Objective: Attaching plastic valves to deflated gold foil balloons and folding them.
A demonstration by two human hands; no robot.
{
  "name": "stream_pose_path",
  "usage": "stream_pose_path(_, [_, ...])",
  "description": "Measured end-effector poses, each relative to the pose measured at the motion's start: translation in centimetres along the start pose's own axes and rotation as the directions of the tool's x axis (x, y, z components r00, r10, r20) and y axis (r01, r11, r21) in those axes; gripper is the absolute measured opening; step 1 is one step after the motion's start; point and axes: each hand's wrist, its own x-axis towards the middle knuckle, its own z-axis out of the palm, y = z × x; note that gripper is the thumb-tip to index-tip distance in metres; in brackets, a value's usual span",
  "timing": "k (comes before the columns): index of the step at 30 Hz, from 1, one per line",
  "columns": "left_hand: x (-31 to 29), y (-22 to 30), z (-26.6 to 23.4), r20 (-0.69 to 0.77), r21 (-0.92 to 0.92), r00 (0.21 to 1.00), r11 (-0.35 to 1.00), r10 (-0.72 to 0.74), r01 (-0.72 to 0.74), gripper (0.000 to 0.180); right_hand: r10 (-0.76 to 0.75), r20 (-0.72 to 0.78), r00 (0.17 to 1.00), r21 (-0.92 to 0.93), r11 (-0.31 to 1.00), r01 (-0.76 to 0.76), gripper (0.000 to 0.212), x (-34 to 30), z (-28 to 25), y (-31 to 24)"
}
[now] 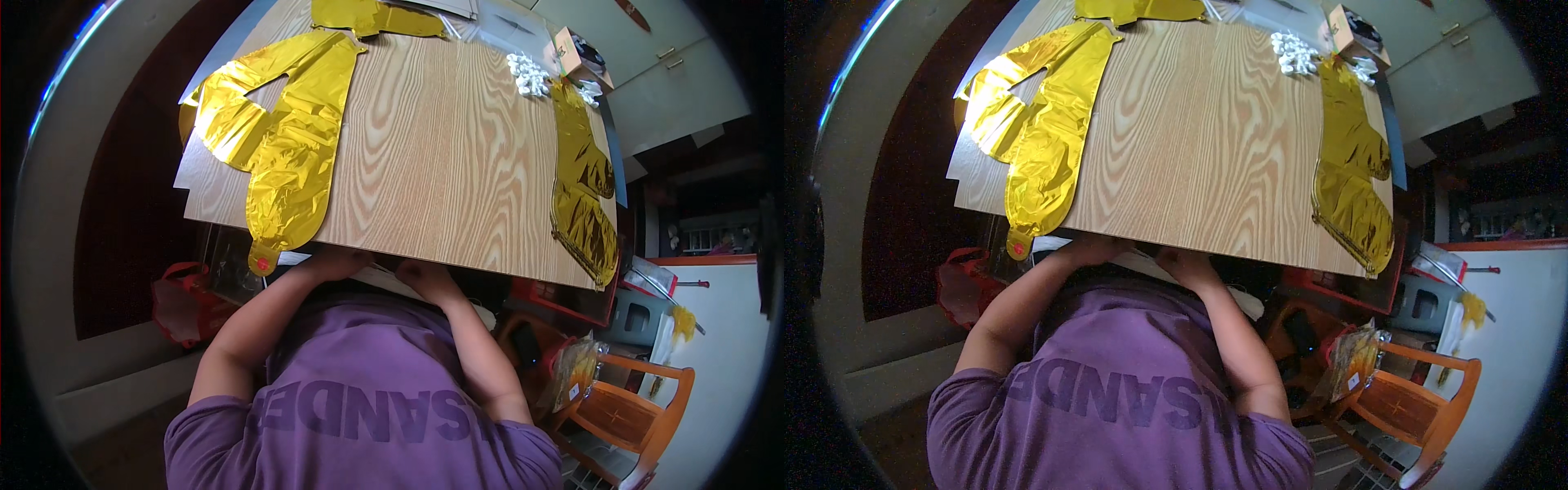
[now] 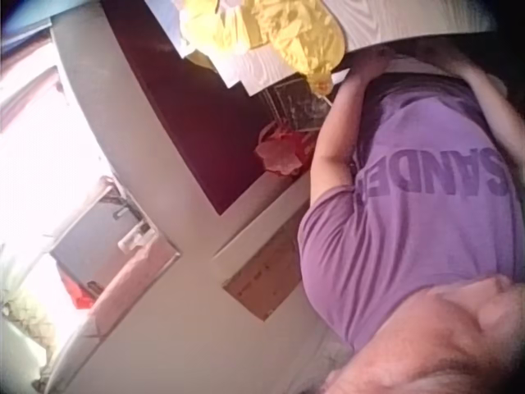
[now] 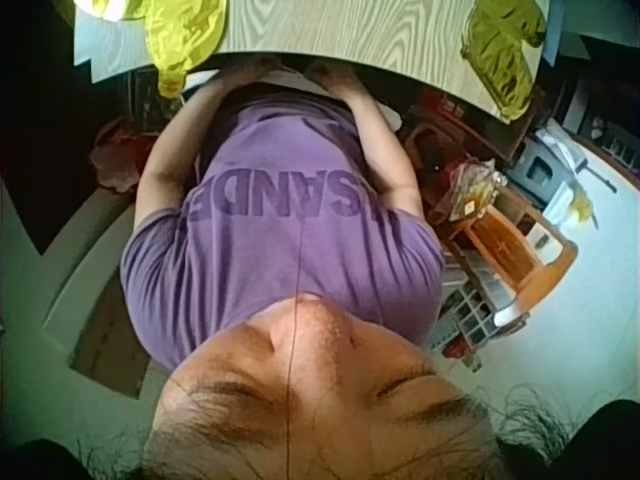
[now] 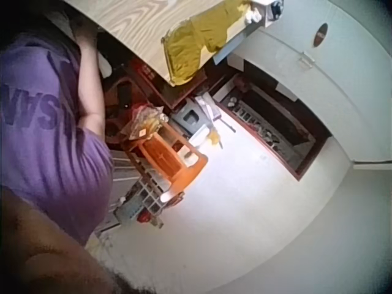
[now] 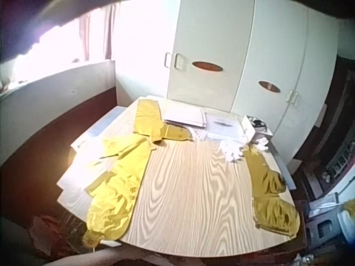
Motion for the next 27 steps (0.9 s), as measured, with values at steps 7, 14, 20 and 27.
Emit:
stream_pose_path(7, [-0.7, 2.0, -0.9, -0.08, 0.212, 0.975, 0.959, 0.207, -0.186, 0.03, -0.017, -0.019, 1.0, -0.02, 1.0, 0.017, 0.022, 0.2, 0.3, -0.8])
stream_pose_path(14, [-1.5, 5.2, -1.9, -0.35, 0.239, 0.842, 0.908, 0.41, -0.343, 0.016, -0.069, -0.054, 0.996, 0.029, 0.997, 0.071, 0.019, 0.0, 0.7, -1.5])
stream_pose_path(20, [-3.8, 6.3, -3.3, -0.015, -0.004, 0.921, 0.921, 0.389, -0.389, 0.013, -0.228, -0.147, 0.963, 0.2, 0.946, 0.255, 0.014, -2.8, -0.4, -5.2])
stream_pose_path(27, [-7.8, 14.0, -7.7, 0.013, 0.395, 0.747, 0.683, 0.665, -0.614, 0.017, -0.239, -0.205, 0.949, 0.614, 0.724, 0.315, 0.014, -7.0, -0.5, -8.8])
